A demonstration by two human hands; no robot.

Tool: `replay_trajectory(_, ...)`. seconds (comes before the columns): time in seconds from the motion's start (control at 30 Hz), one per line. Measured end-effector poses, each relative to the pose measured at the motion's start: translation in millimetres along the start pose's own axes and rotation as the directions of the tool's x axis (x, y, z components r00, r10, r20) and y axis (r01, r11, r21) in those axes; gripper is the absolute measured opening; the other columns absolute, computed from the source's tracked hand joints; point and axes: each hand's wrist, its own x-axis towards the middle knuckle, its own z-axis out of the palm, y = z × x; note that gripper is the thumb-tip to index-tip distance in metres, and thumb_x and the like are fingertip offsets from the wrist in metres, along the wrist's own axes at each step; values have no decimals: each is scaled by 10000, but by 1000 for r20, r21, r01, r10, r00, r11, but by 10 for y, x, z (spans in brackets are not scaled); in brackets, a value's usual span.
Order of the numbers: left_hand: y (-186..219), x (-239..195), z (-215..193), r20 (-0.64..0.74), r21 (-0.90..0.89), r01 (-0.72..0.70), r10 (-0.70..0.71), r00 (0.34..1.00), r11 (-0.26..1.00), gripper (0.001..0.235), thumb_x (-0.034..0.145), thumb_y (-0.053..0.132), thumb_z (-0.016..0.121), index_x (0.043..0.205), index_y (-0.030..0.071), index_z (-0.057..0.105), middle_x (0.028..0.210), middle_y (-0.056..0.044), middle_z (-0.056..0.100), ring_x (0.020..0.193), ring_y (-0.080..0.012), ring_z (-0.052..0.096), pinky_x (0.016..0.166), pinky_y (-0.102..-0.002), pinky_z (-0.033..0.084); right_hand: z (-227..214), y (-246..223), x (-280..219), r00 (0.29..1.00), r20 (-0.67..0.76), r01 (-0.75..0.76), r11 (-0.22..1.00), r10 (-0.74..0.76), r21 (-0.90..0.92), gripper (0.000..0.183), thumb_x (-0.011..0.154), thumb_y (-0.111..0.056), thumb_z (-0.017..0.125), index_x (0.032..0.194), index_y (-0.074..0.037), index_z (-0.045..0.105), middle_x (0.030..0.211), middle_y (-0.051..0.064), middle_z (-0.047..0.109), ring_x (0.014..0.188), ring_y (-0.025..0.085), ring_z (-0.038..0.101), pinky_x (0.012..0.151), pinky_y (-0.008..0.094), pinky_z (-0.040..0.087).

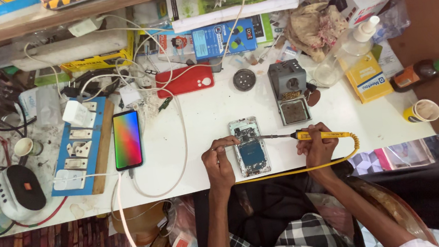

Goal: The person uses a soldering iron and tweezers to work on a disassembled smartphone motherboard. They repeatedly apply heat to specific points on the board while holding components in place, focusing on a small area throughout the clip.

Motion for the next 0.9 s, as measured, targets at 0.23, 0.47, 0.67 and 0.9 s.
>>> replay_trajectory(0.23, 19, -20, 0, -11, -21, 97, -98, 995, 995, 495, 1113, 309, 371, 923, -43, 663, 919, -178, 782, 759, -255, 709, 699, -359, 551, 55, -52, -39, 1000, -26, 8, 999, -9, -44, 243, 1064, -142, 557, 859, -10, 558, 656, 112, 618, 456, 149, 581, 384, 244, 380)
replay_trajectory(0.47, 62, -6, -20, -11, -45, 59, -59, 998, 997, 529, 1143, 341, 365, 926, -40, 661, 922, -173, 767, 881, -262, 753, 823, -368, 600, 103, -87, -38, 1000, -2, 11, 1000, -11, -27, 238, 1049, -140, 551, 857, 0, 560, 619, 131, 611, 429, 172, 565, 382, 261, 390)
replay_trajectory(0.67, 97, 21, -14, -11, -44, 74, -75, 997, 996, 541, 1134, 372, 360, 935, -34, 657, 916, -168, 769, 866, -255, 753, 791, -358, 592, 95, -90, -27, 1000, -6, 18, 999, -19, -42, 265, 1062, -148, 555, 844, 2, 540, 630, 136, 605, 441, 178, 572, 387, 263, 388)
replay_trajectory(0.9, 17, -2, -5, -13, -76, 67, -69, 998, 995, 580, 1140, 425, 358, 932, -26, 658, 930, -169, 767, 893, -260, 756, 837, -366, 599, 104, -108, -40, 997, 28, 81, 989, -78, -126, 283, 1086, -148, 538, 847, 4, 533, 659, 115, 596, 471, 164, 591, 403, 260, 398)
